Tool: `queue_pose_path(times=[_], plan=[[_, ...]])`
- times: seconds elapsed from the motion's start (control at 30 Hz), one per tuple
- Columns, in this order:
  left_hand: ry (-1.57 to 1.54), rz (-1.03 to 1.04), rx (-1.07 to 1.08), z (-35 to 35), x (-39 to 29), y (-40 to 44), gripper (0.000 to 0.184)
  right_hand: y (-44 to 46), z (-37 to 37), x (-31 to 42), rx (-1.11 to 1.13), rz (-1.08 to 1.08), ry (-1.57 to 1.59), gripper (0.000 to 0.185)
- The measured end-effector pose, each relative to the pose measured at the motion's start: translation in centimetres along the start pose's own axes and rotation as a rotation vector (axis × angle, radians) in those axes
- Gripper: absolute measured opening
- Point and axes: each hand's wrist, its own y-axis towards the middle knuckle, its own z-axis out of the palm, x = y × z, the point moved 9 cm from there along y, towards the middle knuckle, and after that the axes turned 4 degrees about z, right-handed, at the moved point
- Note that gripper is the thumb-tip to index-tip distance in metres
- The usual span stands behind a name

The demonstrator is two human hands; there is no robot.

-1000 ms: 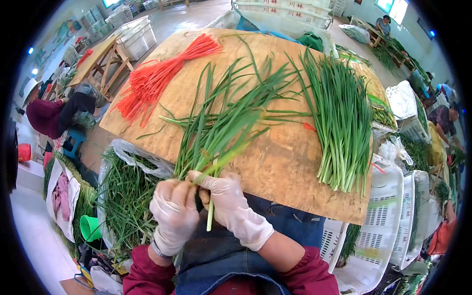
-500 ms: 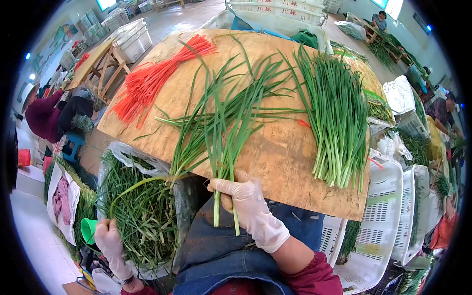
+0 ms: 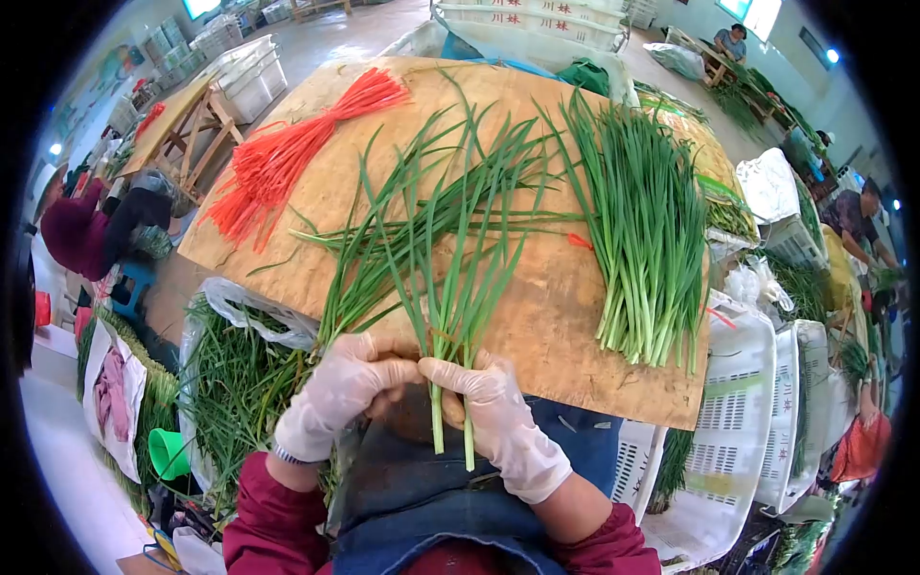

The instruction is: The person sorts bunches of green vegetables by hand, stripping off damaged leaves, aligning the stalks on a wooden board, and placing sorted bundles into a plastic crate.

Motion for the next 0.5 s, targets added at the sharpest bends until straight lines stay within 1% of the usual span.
queue_pose_path(times=[0.03,0.07,0.13,0.2,0.23,0.27,0.3,0.33,0.4,0.43,0.47,0.5], plan=[[0.02,0.027,-0.114,-1.0,-0.2,0.3,0.015,0.0,-0.4,-0.1,-0.002,0.016,-0.033,0.017],[0.088,0.103,-0.109,-1.4,-1.5,0.7,0.015,0.0,-0.6,0.0,-0.021,0.001,-0.058,0.018],[0.57,0.497,-0.301,-3.0,-4.1,1.5,0.013,-0.1,-0.9,0.3,-0.052,-0.028,-0.108,0.019],[1.025,0.807,-0.508,-3.0,-7.3,0.9,0.006,-0.3,-1.1,0.4,-0.066,-0.038,-0.164,0.019],[1.072,0.782,-0.618,-4.8,-8.4,1.9,0.003,-0.4,-1.3,0.6,-0.078,-0.042,-0.189,0.019],[1.142,0.787,-0.736,-6.2,-9.2,1.7,0.005,-0.6,-1.3,0.7,-0.077,-0.048,-0.19,0.02],[1.247,0.63,-0.888,-8.9,-9.3,1.7,0.007,-0.8,-1.4,0.9,-0.077,-0.054,-0.19,0.02],[0.956,0.813,-0.948,-12.2,-8.8,-0.2,0.01,-1.0,-1.5,1.1,-0.078,-0.06,-0.19,0.021],[0.382,1.26,-0.95,-18.7,-7.1,-4.3,0.019,-1.2,-1.9,1.1,-0.088,-0.043,-0.149,0.022],[0.699,0.882,-1.248,-18.7,-8.2,-7.0,0.019,-1.2,-2.1,1.1,-0.092,-0.036,-0.126,0.022],[1.022,0.428,-1.427,-18.6,-9.1,-9.6,0.019,-1.1,-2.2,1.2,-0.093,-0.041,-0.138,0.022],[1.318,0.382,-1.459,-17.0,-10.1,-10.8,0.019,-1.0,-2.1,1.0,-0.095,-0.044,-0.15,0.022]])
